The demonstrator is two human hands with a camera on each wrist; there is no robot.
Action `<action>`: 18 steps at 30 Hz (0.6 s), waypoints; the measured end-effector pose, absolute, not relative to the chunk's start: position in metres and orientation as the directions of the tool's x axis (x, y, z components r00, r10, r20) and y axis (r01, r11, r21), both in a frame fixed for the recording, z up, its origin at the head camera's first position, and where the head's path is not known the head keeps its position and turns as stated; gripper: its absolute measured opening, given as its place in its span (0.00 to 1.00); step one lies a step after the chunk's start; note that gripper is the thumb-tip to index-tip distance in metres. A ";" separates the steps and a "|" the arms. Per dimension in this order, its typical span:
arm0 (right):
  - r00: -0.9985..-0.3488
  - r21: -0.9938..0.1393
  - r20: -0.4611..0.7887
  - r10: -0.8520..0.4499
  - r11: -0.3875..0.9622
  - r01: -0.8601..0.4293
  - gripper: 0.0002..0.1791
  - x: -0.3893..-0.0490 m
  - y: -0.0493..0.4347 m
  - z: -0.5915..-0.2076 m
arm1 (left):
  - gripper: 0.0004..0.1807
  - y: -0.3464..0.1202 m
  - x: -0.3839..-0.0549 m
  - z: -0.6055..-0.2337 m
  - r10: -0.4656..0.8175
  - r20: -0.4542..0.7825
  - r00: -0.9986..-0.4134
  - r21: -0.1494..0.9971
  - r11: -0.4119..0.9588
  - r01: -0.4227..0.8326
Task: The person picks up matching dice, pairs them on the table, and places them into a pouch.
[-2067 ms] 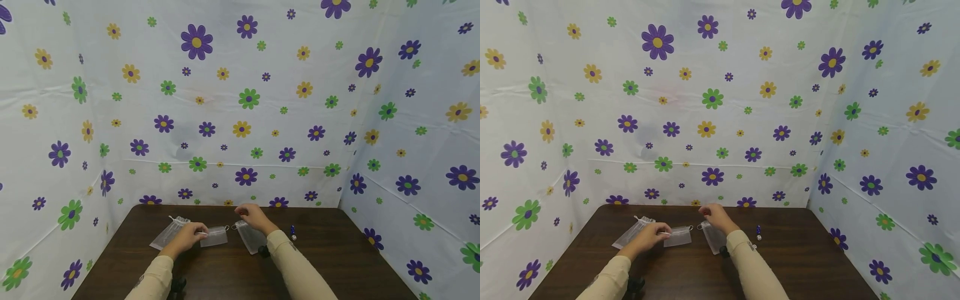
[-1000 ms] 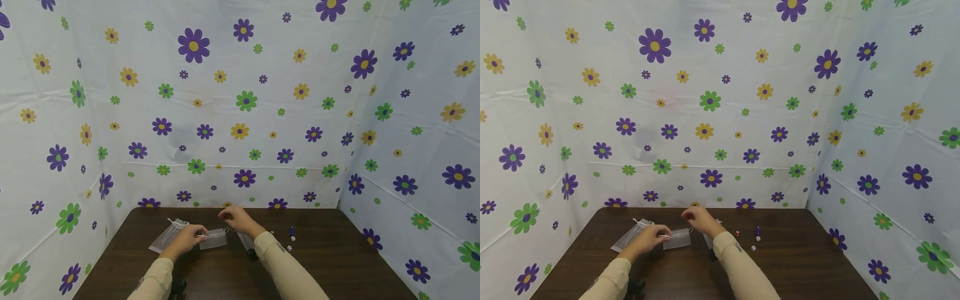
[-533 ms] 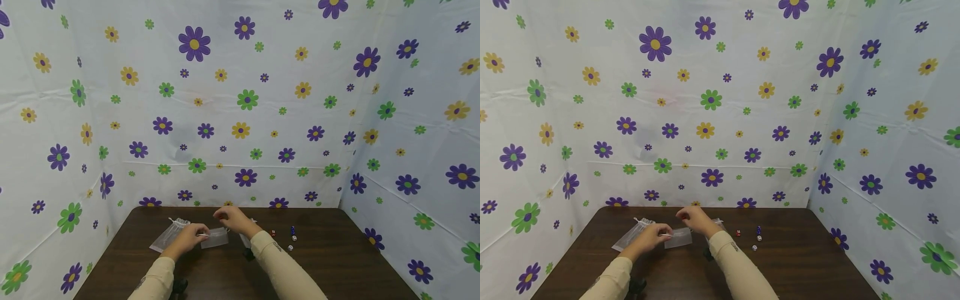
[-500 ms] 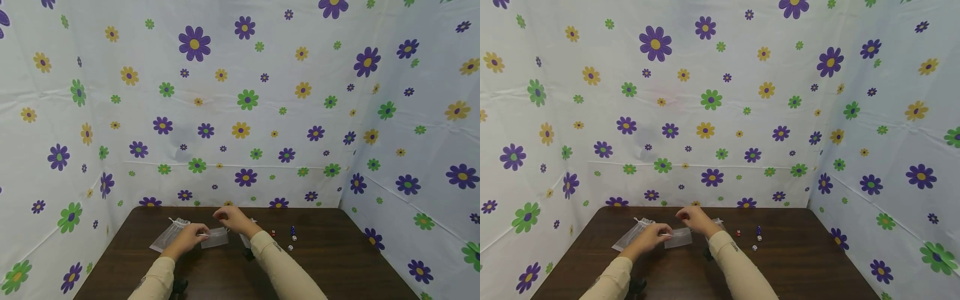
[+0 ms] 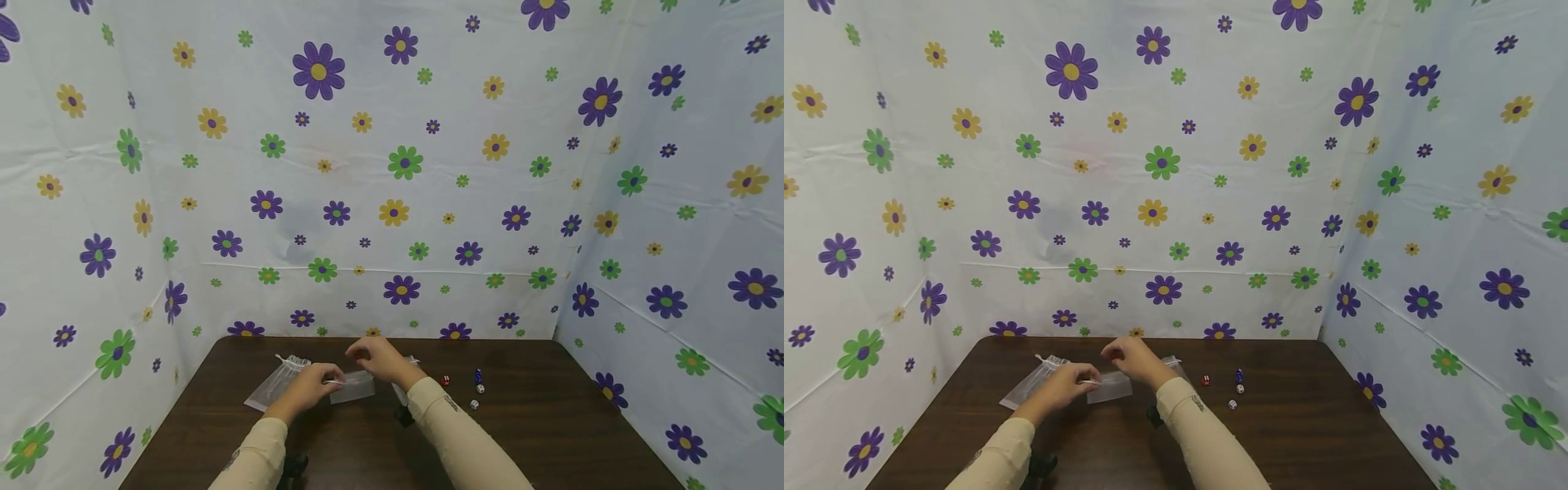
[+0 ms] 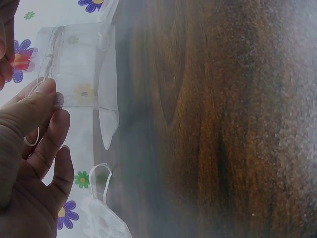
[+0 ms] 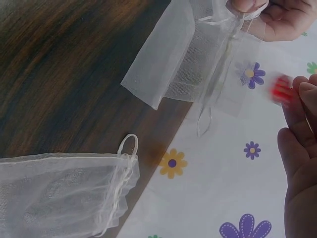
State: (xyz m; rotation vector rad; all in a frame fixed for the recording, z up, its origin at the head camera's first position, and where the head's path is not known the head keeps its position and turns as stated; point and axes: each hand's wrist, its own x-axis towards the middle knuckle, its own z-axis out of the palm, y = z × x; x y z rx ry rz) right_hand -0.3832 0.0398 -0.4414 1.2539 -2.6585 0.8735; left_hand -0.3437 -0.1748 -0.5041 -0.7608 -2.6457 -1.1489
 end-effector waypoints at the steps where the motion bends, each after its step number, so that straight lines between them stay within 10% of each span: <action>1: -0.661 -0.458 0.299 -0.688 0.504 -0.732 0.12 -0.383 0.040 -0.442 | 0.02 -0.174 -0.344 -0.504 0.392 0.343 -0.854 0.635 0.573 0.518; 18: -0.697 -0.449 0.295 -0.653 0.550 -0.705 0.11 -0.381 0.045 -0.440 | 0.02 -0.176 -0.344 -0.507 0.384 0.367 -0.847 0.638 0.559 0.529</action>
